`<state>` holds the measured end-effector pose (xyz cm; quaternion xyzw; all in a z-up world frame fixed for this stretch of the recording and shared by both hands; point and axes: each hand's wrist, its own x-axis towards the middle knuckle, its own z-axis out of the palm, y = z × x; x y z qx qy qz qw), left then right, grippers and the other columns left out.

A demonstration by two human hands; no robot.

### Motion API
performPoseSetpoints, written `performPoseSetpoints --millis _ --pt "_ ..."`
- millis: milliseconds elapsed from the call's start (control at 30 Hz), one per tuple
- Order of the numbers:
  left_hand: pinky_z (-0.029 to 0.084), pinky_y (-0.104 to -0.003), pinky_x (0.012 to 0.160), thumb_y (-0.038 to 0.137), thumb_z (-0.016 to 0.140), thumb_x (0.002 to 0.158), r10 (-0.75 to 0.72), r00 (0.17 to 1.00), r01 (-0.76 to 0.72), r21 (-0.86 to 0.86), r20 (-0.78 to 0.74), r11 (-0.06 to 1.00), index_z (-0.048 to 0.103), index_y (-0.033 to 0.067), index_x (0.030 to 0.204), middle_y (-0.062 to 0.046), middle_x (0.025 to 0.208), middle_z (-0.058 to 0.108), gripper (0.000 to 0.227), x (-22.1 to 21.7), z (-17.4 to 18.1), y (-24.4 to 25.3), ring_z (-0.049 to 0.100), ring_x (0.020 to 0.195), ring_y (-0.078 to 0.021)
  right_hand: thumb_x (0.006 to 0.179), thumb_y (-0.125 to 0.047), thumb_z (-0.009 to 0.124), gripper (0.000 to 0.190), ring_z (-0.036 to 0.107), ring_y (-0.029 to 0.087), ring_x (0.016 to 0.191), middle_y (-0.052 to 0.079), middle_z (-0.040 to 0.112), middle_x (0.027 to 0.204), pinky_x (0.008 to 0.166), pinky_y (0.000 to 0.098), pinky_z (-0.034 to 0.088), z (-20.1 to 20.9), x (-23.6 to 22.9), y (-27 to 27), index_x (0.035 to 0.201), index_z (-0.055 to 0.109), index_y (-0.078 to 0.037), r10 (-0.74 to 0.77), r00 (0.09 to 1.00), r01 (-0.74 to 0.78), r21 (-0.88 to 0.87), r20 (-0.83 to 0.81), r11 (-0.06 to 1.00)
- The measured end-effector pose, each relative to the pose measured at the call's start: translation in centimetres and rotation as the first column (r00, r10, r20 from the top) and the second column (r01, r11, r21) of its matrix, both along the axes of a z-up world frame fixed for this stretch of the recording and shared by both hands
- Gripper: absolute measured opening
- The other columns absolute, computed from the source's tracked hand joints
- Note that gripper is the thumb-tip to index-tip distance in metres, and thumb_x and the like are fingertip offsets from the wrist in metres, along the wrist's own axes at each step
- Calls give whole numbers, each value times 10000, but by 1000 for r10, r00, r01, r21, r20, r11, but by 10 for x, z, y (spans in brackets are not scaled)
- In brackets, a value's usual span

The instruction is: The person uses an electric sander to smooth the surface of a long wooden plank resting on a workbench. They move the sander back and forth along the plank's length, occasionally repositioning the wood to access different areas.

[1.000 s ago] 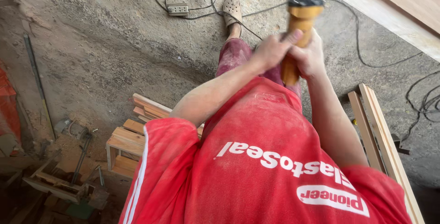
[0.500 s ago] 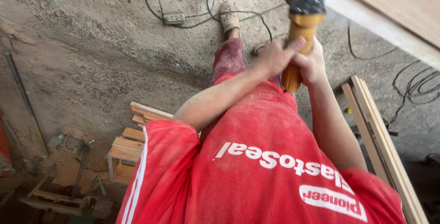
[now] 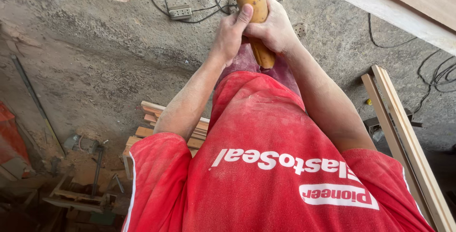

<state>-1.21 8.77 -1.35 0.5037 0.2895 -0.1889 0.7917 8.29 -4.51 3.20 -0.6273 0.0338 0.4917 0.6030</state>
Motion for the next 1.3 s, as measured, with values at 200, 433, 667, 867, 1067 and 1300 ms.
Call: performPoseSetpoints --millis 200,433,667,867,1067,1300 --pt "635 -384 796 832 403 826 -230 973 232 94 -25 968 776 26 1087 -145 930 808 926 5 5 -82 800 887 -283 862 -160 728 474 653 156 991 54 649 1118 895 316 569 15 -21 -76 1284 562 -24 -94 985 104 -68 143 992" --pt "638 -384 737 863 347 862 -224 975 216 261 -2 941 758 41 1102 -113 865 800 950 -3 -5 -73 803 800 -245 852 -138 738 477 674 165 1004 66 664 1132 903 320 580 -4 -31 -67 1277 559 -13 -75 986 92 -108 151 990" --pt "632 -370 911 795 510 919 202 970 -211 52 135 976 718 -82 1140 -178 1063 769 928 -2 -12 53 763 1009 -249 859 -131 752 490 703 169 965 66 679 1106 859 337 626 -20 6 66 1287 549 -6 159 979 -171 81 131 982" --pt "697 -371 798 804 442 897 98 994 -100 43 46 994 755 -68 1049 -183 964 789 939 3 -21 60 812 872 -240 823 -126 733 486 699 182 898 84 662 1049 796 357 630 -12 9 74 1253 538 -17 94 993 -99 64 71 993" --pt "709 -390 694 850 319 834 -156 988 156 126 -12 980 703 48 1172 -108 878 797 951 3 -10 -38 827 795 -242 829 -141 742 483 667 172 957 67 645 1089 891 334 597 6 -12 -14 1252 546 -15 15 994 0 -140 105 990" --pt "663 -344 736 871 369 819 -20 1000 17 165 15 986 727 66 1156 -82 912 782 943 2 -24 14 803 862 -228 815 -138 732 540 680 173 1013 74 664 1134 912 319 581 -15 0 38 1308 552 -10 136 972 -123 -79 194 989"
